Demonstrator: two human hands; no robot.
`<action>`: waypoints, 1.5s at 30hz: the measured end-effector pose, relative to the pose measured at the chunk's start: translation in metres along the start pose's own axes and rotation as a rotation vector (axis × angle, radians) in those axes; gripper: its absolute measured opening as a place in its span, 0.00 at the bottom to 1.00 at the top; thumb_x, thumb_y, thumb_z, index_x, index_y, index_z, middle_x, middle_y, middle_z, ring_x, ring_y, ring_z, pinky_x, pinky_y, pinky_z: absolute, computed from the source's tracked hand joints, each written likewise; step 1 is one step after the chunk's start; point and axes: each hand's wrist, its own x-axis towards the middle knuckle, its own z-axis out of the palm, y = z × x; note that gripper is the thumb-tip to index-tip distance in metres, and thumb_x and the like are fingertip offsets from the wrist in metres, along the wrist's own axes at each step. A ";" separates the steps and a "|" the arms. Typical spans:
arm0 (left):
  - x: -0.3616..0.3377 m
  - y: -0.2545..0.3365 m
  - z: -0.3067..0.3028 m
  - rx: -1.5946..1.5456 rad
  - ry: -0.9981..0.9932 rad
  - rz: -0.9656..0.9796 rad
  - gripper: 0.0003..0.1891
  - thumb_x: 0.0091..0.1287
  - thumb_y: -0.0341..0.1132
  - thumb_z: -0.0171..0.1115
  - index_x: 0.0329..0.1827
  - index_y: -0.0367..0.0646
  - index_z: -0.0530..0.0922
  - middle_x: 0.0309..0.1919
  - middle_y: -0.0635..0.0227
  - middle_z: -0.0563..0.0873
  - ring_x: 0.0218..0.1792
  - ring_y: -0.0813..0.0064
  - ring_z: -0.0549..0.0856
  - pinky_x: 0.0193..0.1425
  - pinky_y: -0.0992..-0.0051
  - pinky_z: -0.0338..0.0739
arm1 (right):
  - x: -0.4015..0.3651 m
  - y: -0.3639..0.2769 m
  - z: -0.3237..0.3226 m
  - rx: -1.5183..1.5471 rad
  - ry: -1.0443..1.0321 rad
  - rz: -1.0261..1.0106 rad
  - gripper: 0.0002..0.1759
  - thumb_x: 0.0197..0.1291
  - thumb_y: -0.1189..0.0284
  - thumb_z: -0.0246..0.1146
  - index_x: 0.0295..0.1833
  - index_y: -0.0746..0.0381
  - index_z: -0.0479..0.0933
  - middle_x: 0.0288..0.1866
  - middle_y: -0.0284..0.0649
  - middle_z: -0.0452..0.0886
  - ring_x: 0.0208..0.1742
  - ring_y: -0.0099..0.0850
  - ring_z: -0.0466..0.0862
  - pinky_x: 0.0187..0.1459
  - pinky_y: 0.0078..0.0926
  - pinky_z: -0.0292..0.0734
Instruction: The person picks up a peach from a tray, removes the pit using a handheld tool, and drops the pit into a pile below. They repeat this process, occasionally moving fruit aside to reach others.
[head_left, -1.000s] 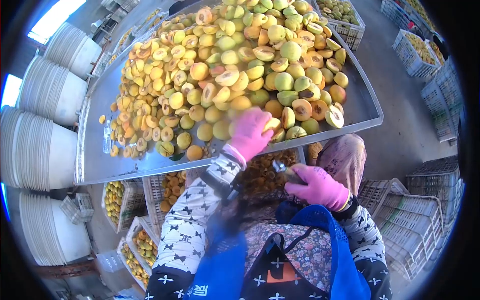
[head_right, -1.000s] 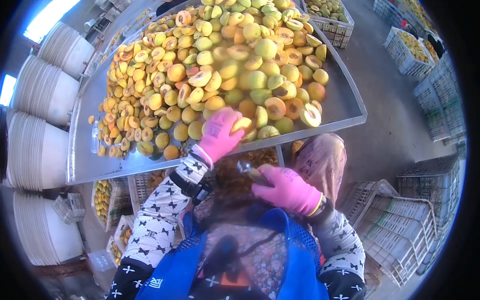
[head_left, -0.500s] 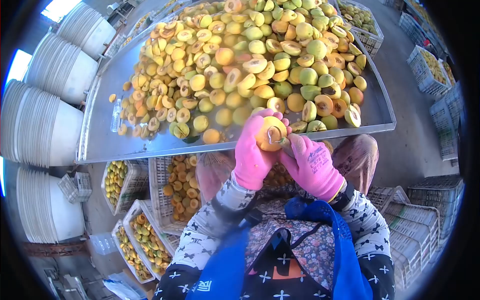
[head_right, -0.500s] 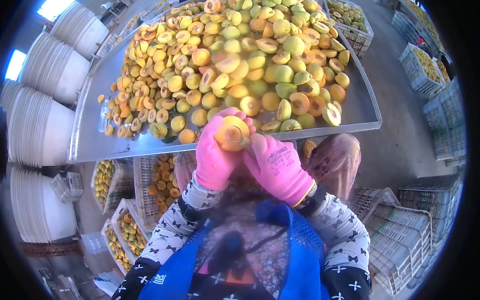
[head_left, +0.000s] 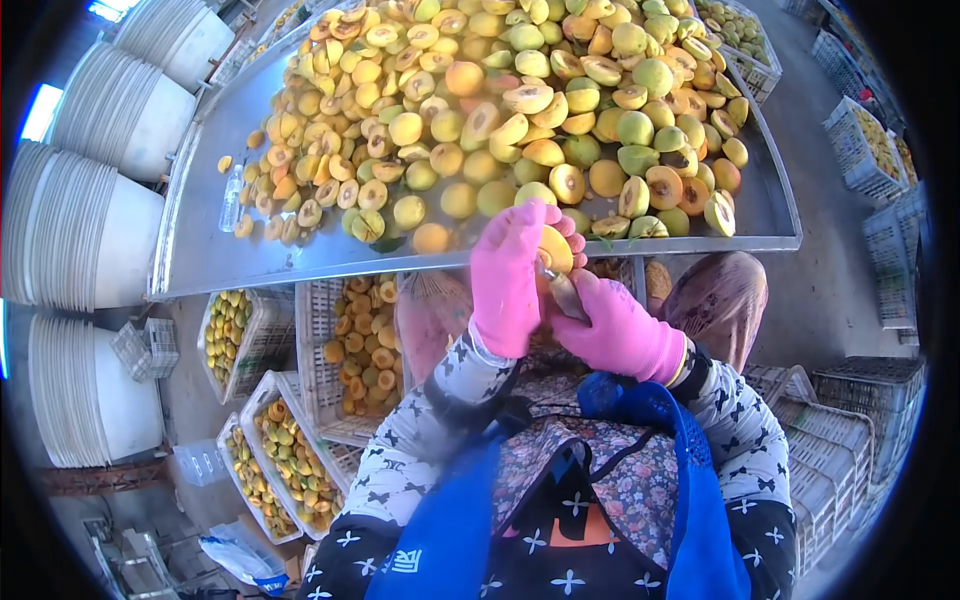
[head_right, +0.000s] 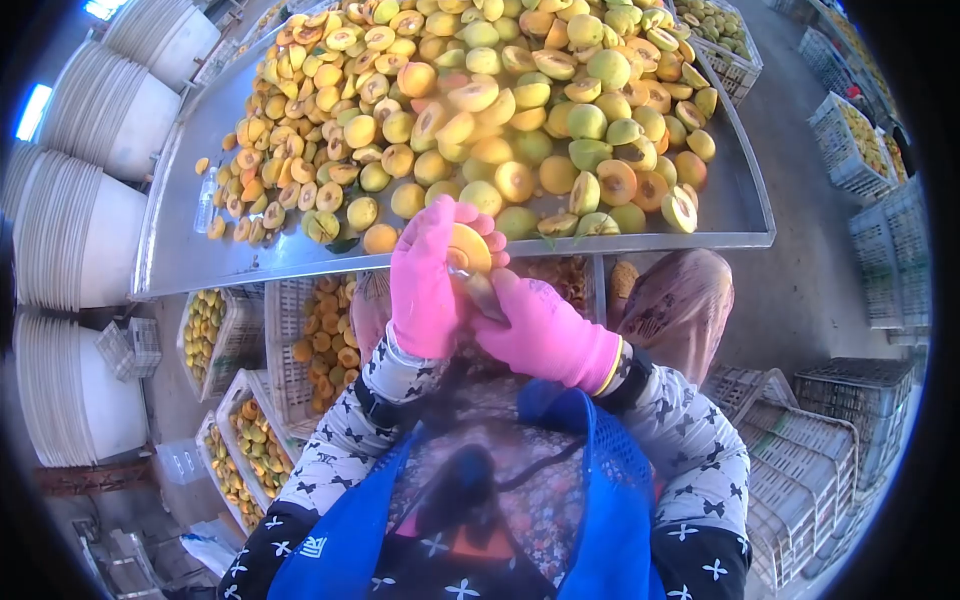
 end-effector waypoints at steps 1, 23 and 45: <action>0.000 0.002 0.000 0.019 0.004 -0.020 0.17 0.74 0.46 0.60 0.48 0.38 0.79 0.39 0.58 0.85 0.37 0.65 0.87 0.44 0.65 0.85 | 0.003 -0.007 -0.005 0.148 -0.102 0.205 0.12 0.60 0.72 0.66 0.42 0.66 0.72 0.24 0.45 0.79 0.22 0.43 0.80 0.25 0.33 0.74; -0.023 0.040 -0.068 0.922 -0.110 0.273 0.14 0.73 0.44 0.62 0.43 0.40 0.83 0.40 0.63 0.87 0.41 0.69 0.87 0.47 0.75 0.81 | -0.041 0.034 -0.041 -0.454 -0.432 0.288 0.16 0.55 0.64 0.68 0.42 0.62 0.73 0.33 0.53 0.81 0.40 0.54 0.82 0.40 0.51 0.75; 0.021 0.054 -0.094 -0.126 -0.274 -0.002 0.30 0.65 0.40 0.62 0.69 0.38 0.72 0.56 0.54 0.83 0.54 0.55 0.84 0.61 0.60 0.78 | 0.001 -0.008 0.000 -0.105 0.086 0.083 0.18 0.57 0.72 0.69 0.52 0.62 0.74 0.34 0.48 0.81 0.36 0.47 0.85 0.35 0.42 0.79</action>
